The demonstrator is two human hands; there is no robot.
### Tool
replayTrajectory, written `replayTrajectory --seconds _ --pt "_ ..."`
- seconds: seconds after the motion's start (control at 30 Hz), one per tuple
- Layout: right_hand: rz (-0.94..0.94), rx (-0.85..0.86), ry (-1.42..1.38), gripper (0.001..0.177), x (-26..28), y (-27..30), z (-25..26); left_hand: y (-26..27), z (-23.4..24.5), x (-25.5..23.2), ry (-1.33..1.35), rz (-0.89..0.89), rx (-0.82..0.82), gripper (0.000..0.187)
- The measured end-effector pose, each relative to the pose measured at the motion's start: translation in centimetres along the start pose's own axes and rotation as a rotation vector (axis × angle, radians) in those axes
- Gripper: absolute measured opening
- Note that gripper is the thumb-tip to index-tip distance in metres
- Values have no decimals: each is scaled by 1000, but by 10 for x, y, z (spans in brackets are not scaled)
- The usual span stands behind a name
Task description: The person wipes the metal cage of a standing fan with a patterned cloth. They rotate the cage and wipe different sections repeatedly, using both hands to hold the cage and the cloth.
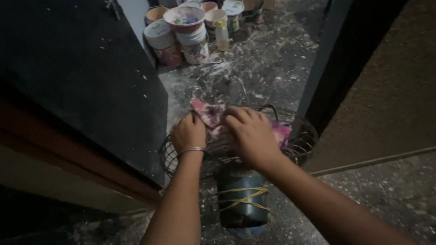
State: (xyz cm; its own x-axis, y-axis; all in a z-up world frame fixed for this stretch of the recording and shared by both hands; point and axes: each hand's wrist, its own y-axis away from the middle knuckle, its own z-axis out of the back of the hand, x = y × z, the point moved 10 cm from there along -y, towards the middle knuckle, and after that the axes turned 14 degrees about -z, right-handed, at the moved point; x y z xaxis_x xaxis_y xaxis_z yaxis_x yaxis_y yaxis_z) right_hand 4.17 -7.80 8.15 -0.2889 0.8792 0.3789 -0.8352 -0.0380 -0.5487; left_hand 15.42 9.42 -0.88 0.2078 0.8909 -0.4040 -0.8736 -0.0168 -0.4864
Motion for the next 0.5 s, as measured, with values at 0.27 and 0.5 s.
replayTrajectory --seconds 0.27,0.5 --pt "-215 68 -25 44 -42 7 20 -4 1 4 192 99 143 45" --pt "-339 170 190 29 -36 -18 18 -8 -3 21 315 104 179 50"
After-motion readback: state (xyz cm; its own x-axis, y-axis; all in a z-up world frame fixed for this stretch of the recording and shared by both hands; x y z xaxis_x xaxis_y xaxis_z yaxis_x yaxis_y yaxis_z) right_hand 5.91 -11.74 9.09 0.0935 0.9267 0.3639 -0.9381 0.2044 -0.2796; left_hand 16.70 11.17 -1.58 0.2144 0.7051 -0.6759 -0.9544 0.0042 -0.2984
